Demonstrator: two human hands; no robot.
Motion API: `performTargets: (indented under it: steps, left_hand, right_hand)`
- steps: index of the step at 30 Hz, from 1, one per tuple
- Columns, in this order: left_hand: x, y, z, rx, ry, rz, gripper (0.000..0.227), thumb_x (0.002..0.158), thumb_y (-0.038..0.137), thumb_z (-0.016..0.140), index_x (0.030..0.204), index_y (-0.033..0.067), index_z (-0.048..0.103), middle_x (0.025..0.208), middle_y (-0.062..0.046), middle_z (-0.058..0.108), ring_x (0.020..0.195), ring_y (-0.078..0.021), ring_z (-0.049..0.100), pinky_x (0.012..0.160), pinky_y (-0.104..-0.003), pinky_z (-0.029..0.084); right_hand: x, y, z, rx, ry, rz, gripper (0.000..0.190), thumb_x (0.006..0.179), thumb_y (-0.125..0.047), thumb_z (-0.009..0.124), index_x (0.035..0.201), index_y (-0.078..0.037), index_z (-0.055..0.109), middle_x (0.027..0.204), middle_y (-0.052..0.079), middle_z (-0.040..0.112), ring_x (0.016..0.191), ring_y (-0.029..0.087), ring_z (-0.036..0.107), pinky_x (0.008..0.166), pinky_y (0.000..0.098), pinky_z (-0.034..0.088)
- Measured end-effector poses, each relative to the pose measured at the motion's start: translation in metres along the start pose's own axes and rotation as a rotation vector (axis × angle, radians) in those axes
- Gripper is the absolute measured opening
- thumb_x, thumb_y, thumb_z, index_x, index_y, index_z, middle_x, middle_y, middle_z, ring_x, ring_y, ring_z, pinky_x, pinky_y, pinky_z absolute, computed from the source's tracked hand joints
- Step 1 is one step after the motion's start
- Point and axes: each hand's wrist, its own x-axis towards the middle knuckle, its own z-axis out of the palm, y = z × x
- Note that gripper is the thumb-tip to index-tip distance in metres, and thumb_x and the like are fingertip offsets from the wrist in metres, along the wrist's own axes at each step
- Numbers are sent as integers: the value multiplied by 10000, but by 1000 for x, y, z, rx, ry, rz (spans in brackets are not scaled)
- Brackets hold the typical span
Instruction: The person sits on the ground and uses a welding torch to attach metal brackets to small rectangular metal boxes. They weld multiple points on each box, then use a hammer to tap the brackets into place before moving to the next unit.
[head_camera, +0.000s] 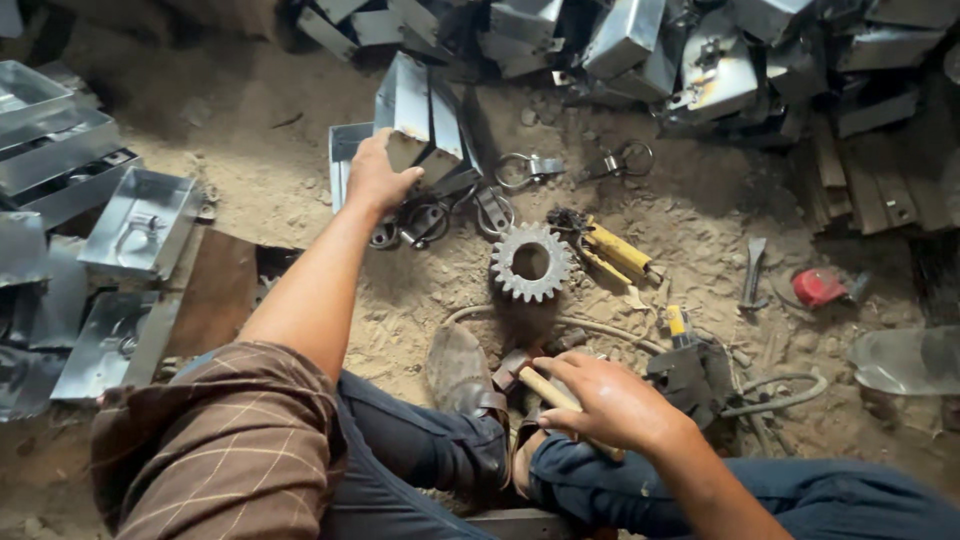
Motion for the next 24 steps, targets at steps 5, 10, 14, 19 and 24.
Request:
performTargets:
  steps: [5,10,14,19,24]
  left_hand:
    - [-7,23,-14,74,-42,-100,661,771,236,874,1361,149,590,1299,-155,615,1239,-363,568,1016,-452,468]
    - [-17,46,-23,136,-70,-198,310,836,182,802,1137,151,735,1224,-98,661,1132,-333,646,975,-431,503]
    - [-22,67,-37,124,-25,-36,186,829,171,796,1007,128,761,1143,-82,674,1041,-350,659,902,-450,507]
    - [-33,117,-50,37,19,27,163,860,204,793,943,83,723,1100,-92,657,1013,-345,663,864,-464,510]
    - [-76,174,-47,151,-170,424,65,879,142,720,927,118,757,1077,-108,648,903,-387,678,738,-522,523]
  right_hand:
    - [-2,3,2,3,-20,10,734,792,-432,788,1414,-136,536,1255,118,630,1136,348,617,948,424,505]
    - [-6,4,4,-10,5,-21,726,792,-427,791,1406,-130,542,1250,124,628,1126,355,618,936,435,505]
    - [-7,-2,4,-32,18,-57,724,788,-422,792,1405,-135,546,1252,127,635,1128,362,614,937,445,502]
    - [-9,1,11,-80,29,-111,698,809,-440,769,1396,-125,561,1216,148,648,1102,373,631,908,465,515]
    - [-8,4,23,-198,36,-147,663,831,-525,731,1325,-102,606,1113,168,674,1023,389,663,836,495,546]
